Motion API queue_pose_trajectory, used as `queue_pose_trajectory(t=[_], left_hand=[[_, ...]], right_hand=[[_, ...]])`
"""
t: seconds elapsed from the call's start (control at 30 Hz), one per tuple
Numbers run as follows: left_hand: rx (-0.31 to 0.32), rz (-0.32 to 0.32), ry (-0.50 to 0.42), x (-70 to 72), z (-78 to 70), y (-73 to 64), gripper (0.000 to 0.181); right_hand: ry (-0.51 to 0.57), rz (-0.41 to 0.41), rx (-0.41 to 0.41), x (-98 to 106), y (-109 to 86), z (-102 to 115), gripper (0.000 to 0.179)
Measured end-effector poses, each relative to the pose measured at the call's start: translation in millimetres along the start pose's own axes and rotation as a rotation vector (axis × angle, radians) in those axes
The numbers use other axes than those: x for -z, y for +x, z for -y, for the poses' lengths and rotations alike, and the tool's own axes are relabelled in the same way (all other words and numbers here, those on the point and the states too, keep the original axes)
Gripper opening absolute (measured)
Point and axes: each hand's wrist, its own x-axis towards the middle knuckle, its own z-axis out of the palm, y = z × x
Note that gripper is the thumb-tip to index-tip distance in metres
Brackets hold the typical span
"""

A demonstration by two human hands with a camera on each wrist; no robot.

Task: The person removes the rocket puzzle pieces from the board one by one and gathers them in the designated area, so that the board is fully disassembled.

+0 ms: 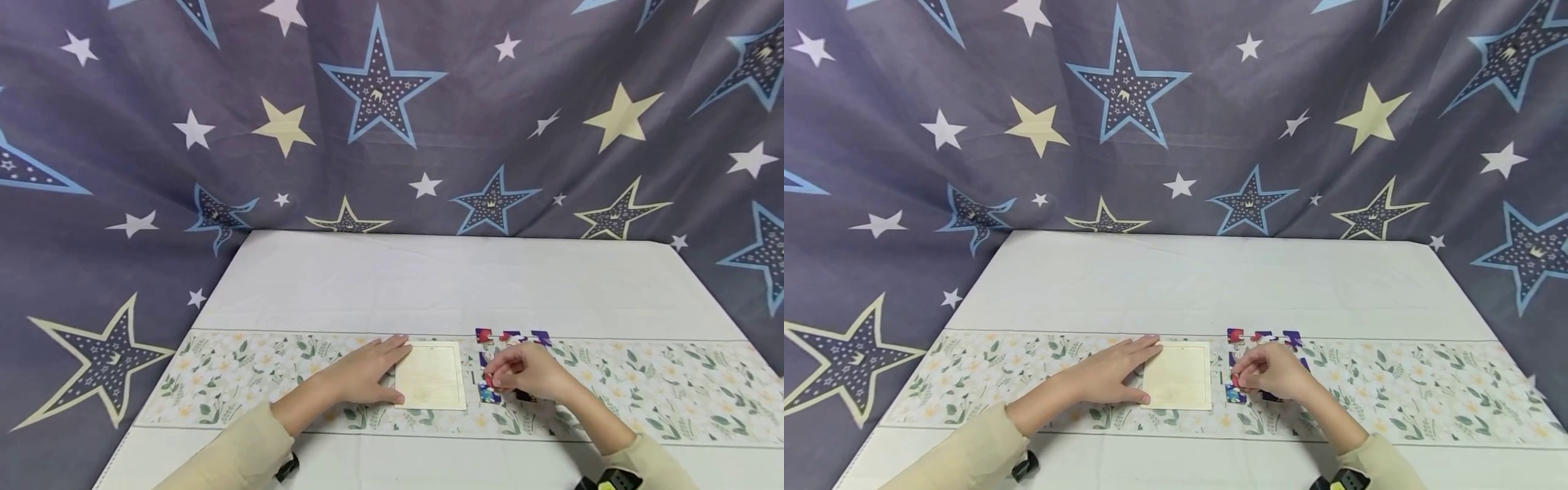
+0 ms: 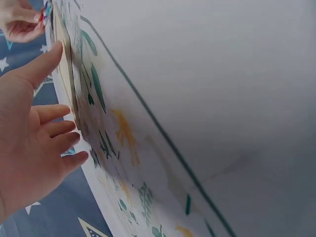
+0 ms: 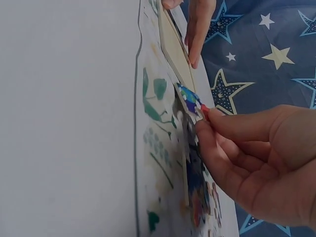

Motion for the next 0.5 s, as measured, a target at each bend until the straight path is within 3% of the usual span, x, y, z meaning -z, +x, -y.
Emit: queue_pose_trajectory(t=[0.2, 0.37, 0.5], left_hand=[[0.001, -0.015, -0.037, 0.5, 2.2, -2.7, 0.084], [-0.01, -0.044, -0.064, 3.4, 4.0, -5.4, 0.082], [-0.007, -0.081, -0.086, 7.8, 8.0, -8.9, 0.08]], right_hand=[[-0.039, -0.028, 0.039, -1.9, -4.3, 3.6, 0.013], [-0.173, -0.078, 0.1, -2.1, -6.2, 6.1, 0.012], [-0.24, -0.118, 0.095, 3.5, -8.7, 6.5, 0.012]])
